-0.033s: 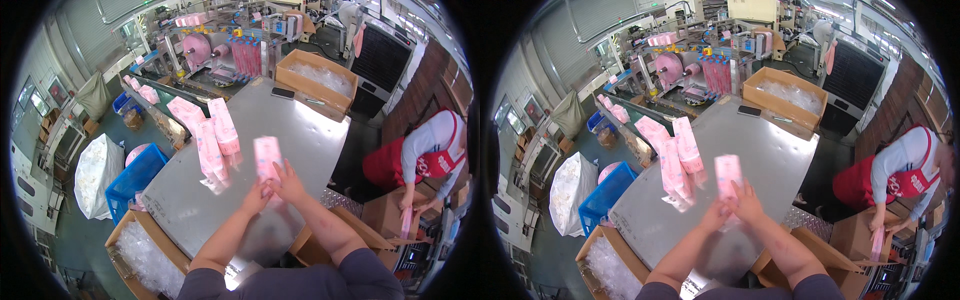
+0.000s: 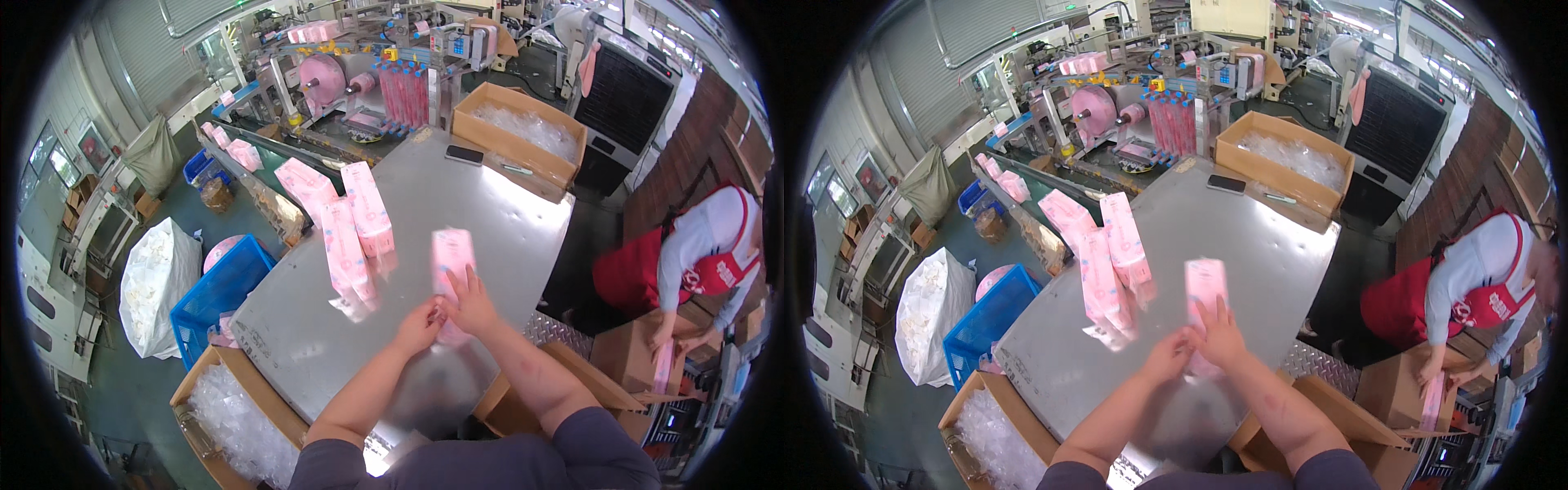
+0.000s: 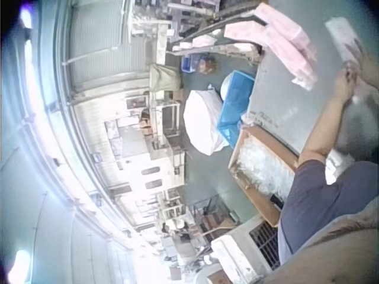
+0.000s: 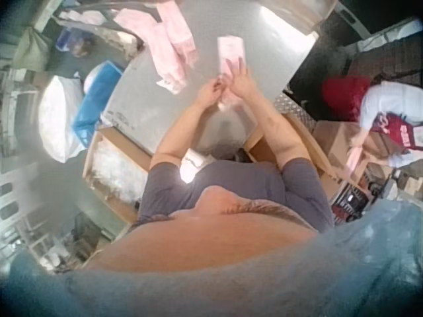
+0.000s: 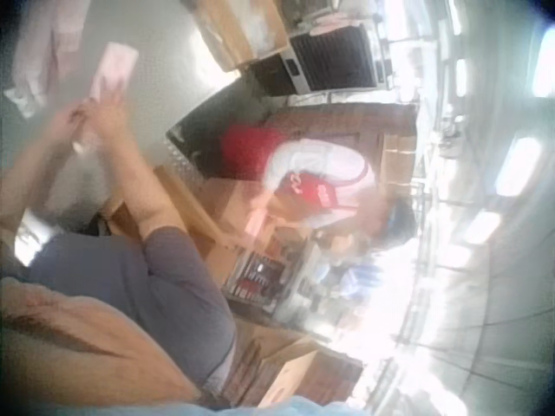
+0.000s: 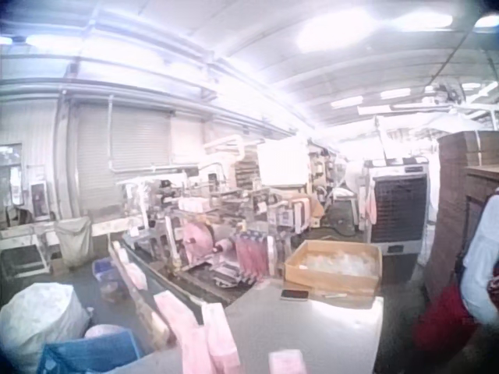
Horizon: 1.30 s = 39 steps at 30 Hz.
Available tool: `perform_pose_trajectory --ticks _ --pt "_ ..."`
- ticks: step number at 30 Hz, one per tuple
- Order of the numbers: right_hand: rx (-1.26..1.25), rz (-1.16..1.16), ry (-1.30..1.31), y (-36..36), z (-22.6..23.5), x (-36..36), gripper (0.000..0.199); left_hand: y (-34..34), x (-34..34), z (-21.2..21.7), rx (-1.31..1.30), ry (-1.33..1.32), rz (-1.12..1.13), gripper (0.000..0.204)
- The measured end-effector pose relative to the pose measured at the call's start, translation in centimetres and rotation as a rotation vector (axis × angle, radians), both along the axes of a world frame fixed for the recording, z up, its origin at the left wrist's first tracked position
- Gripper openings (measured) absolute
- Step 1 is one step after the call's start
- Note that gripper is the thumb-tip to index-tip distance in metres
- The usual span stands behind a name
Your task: The person packs pink packages of products into cardboard boxes on a metal table, folds the box flaps, and places the packed boxes onto a conveyor belt.
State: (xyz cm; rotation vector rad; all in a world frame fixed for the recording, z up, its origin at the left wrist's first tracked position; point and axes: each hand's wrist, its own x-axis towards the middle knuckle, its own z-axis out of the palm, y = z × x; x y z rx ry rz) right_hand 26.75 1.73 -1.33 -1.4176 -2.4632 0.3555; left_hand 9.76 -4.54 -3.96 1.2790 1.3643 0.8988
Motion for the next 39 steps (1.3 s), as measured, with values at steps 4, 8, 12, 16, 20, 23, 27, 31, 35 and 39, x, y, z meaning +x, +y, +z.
perform_pose_trajectory --ticks 4,8,12,16,20,23,27,31,35,39 --pt "-0.146 -0.121 -0.105 0.7 1.3 -2.5 0.081 2.4 -10.0 4.5 0.291 1.142 0.473 0.088" --pt "-0.161 -0.103 -0.05 2.4 1.1 -2.8 0.082 2.5 -14.1 7.8 -0.287 0.633 0.341 0.108" --pt "-0.136 -0.074 -0.197 0.3 2.5 -3.0 0.084 -5.7 -5.6 0.8 0.135 0.656 0.047 0.096" --pt "-0.227 -0.104 -0.314 -3.1 4.1 -1.6 0.085 2.2 -7.8 3.0 0.497 0.538 0.217 0.082" --pt "-0.302 -0.218 -0.283 -2.8 4.6 -1.6 0.084 15.2 -15.6 9.1 0.176 0.891 0.61 0.083" --pt "-0.271 -0.269 -0.272 -0.4 4.2 -2.9 0.081 19.5 -19.1 7.0 0.004 1.007 0.344 0.082" --pt "-0.108 -0.337 -0.175 3.7 2.1 -2.8 0.078 19.4 -19.2 5.9 0.089 1.08 0.03 0.074" --pt "-0.046 -0.371 -0.128 8.0 1.9 -2.7 0.075 14.4 -19.3 4.9 0.279 1.054 -0.192 0.069" --pt "-0.079 -0.364 -0.128 10.2 1.5 -2.1 0.076 10.3 -15.1 4.9 0.373 1.05 -0.428 0.077" --pt "-0.119 -0.388 -0.23 9.2 2.1 -0.8 0.081 13.1 -13.4 6.5 0.259 1.045 -0.056 0.085"
